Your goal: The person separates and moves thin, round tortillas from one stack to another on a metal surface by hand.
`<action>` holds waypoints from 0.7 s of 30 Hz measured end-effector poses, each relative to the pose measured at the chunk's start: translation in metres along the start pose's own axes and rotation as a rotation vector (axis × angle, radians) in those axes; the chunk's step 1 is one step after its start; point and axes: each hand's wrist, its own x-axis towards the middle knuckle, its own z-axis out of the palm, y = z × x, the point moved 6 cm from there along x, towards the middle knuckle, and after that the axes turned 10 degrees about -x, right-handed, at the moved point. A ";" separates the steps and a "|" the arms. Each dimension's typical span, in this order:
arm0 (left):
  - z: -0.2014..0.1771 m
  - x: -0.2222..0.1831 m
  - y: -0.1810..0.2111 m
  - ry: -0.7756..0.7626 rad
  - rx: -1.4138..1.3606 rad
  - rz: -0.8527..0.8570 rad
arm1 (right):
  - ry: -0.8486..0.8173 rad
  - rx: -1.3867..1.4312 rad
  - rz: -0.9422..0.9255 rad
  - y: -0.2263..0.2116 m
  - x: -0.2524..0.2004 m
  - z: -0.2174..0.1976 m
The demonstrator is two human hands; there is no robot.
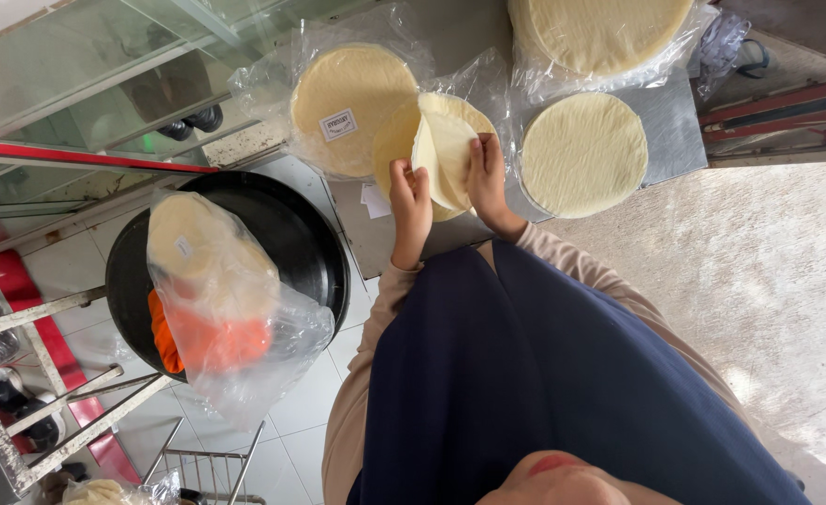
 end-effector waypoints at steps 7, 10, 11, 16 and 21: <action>0.005 0.004 0.009 0.036 0.317 0.015 | -0.146 -0.370 -0.395 -0.031 -0.011 0.010; -0.010 0.007 0.007 0.074 0.314 0.010 | -0.174 -0.248 -0.253 -0.031 0.007 0.002; -0.016 0.007 0.008 0.088 0.302 0.042 | -0.160 -0.117 -0.181 -0.028 0.014 -0.005; -0.056 0.010 0.000 0.105 0.089 0.061 | -0.069 0.133 -0.135 -0.010 0.047 -0.055; -0.105 0.020 -0.027 0.138 0.096 -0.013 | 0.085 0.257 0.039 0.023 0.059 -0.108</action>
